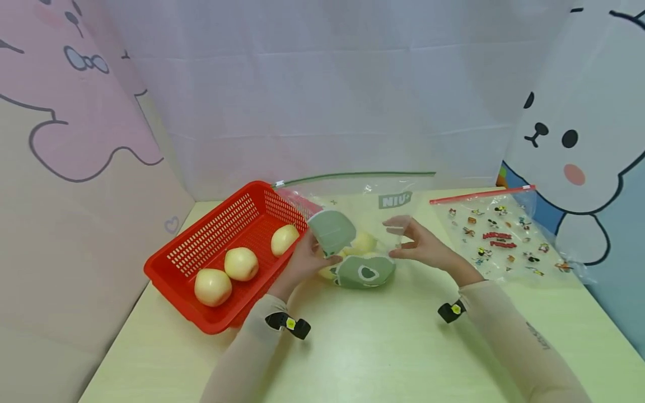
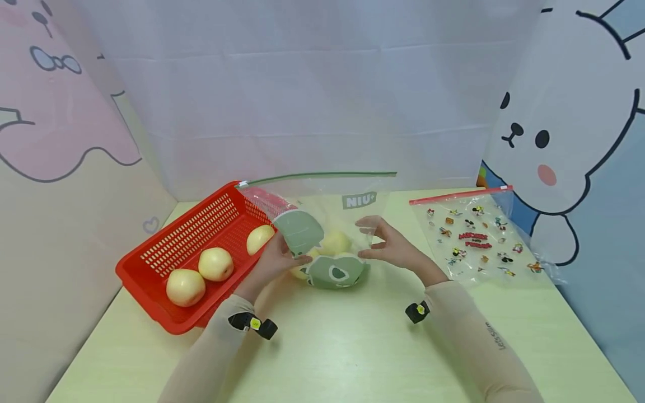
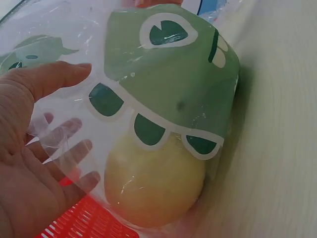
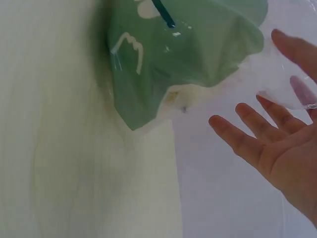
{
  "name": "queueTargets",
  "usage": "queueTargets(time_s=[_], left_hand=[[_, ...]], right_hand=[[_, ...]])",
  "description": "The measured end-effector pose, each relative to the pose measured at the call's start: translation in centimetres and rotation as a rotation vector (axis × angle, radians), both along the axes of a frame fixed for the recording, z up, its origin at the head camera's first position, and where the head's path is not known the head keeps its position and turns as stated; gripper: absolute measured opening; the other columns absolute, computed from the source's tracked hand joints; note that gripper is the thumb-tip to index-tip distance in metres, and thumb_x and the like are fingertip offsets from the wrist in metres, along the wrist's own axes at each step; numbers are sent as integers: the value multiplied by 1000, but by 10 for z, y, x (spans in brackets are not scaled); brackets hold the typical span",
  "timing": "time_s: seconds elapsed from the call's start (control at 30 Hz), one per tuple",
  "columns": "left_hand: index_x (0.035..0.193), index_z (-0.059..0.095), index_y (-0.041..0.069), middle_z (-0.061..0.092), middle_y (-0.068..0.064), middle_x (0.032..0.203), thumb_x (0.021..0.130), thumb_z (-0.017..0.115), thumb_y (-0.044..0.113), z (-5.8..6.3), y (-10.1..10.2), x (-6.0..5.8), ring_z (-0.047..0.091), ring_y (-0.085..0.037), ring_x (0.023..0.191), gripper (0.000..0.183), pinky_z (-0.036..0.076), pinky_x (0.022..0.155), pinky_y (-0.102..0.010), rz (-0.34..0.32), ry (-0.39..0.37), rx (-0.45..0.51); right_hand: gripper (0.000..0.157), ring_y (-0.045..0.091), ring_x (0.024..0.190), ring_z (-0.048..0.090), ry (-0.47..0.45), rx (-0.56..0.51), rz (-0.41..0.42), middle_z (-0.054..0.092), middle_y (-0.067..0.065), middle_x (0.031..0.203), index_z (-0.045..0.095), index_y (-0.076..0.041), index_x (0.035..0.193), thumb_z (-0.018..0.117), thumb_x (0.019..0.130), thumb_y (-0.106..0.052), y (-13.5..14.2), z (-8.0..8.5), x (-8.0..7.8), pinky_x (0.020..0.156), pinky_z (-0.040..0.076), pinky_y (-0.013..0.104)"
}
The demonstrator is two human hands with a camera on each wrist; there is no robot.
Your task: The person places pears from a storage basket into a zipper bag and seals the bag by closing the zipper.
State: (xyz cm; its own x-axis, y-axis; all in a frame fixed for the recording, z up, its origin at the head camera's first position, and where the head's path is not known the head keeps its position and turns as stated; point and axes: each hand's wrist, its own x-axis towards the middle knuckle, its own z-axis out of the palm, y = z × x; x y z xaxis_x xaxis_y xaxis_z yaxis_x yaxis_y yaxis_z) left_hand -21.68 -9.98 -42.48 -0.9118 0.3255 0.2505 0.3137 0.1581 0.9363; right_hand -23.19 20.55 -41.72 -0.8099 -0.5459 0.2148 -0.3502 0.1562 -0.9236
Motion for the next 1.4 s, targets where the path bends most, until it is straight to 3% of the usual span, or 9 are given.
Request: queueTargets(time_s=[0.07,0.13,0.27,0.37,0.5,0.73,0.97,1.13,1.4], left_hand=[[136,48,-7,58,-25,130,80,73,-13,-4,2,-1,53,-40,125,61,36,108,-54,7,33,37],[127,53,-12,61,-30,121,81,69,-17,-7,4,-2,57,-44,118,49,41,104,-55,37,74,43],[118,60,-14,64,-31,115,86,64,-16,-8,7,-2,58,-45,115,32,43,102,-56,92,112,45],[119,62,-11,66,-27,115,89,65,-10,-5,9,-3,59,-40,115,30,45,101,-53,117,112,42],[122,62,-6,67,-22,116,89,69,-4,2,14,-8,63,-33,111,34,51,93,-45,117,47,46],[120,64,2,72,-14,109,94,69,10,19,25,-24,66,-26,103,28,54,79,-36,109,-212,23],[131,56,7,67,-13,120,94,69,19,26,40,-54,63,-29,113,41,57,79,-46,172,-432,14],[137,44,4,64,-16,123,95,67,19,20,51,-70,62,-31,115,50,57,79,-50,200,-460,-1],[139,40,2,56,-18,132,98,63,22,10,62,-79,55,-34,120,52,53,88,-52,226,-424,-89]], right_hand=[[47,28,127,53,32,-16,-8,49,24,140,47,6,133,65,90,9,-4,-3,1,90,53,37],[34,16,114,61,62,-28,-20,61,15,128,62,-1,125,63,92,7,-7,-6,1,84,55,30],[34,6,97,64,47,-43,-53,68,-10,111,73,-28,113,59,98,-1,-8,-7,2,79,54,26],[29,8,95,66,3,-80,-68,69,-14,109,73,-23,113,56,100,-4,-5,-6,4,77,56,29],[18,10,94,68,-44,-135,-72,70,-12,108,66,-2,115,53,101,-4,0,-3,4,75,58,33],[13,13,81,69,-249,-108,-191,66,-7,96,60,-26,100,52,104,-16,5,9,-10,61,57,31],[3,17,77,69,-501,-110,-241,58,1,98,49,-17,105,49,105,-20,5,14,-37,59,57,32],[10,17,75,64,-601,-82,-260,54,1,97,46,-12,109,47,105,-21,4,8,-54,60,55,31],[12,16,77,60,-714,-58,-309,57,-2,85,45,-12,110,46,103,-22,3,-6,-75,67,53,34]])
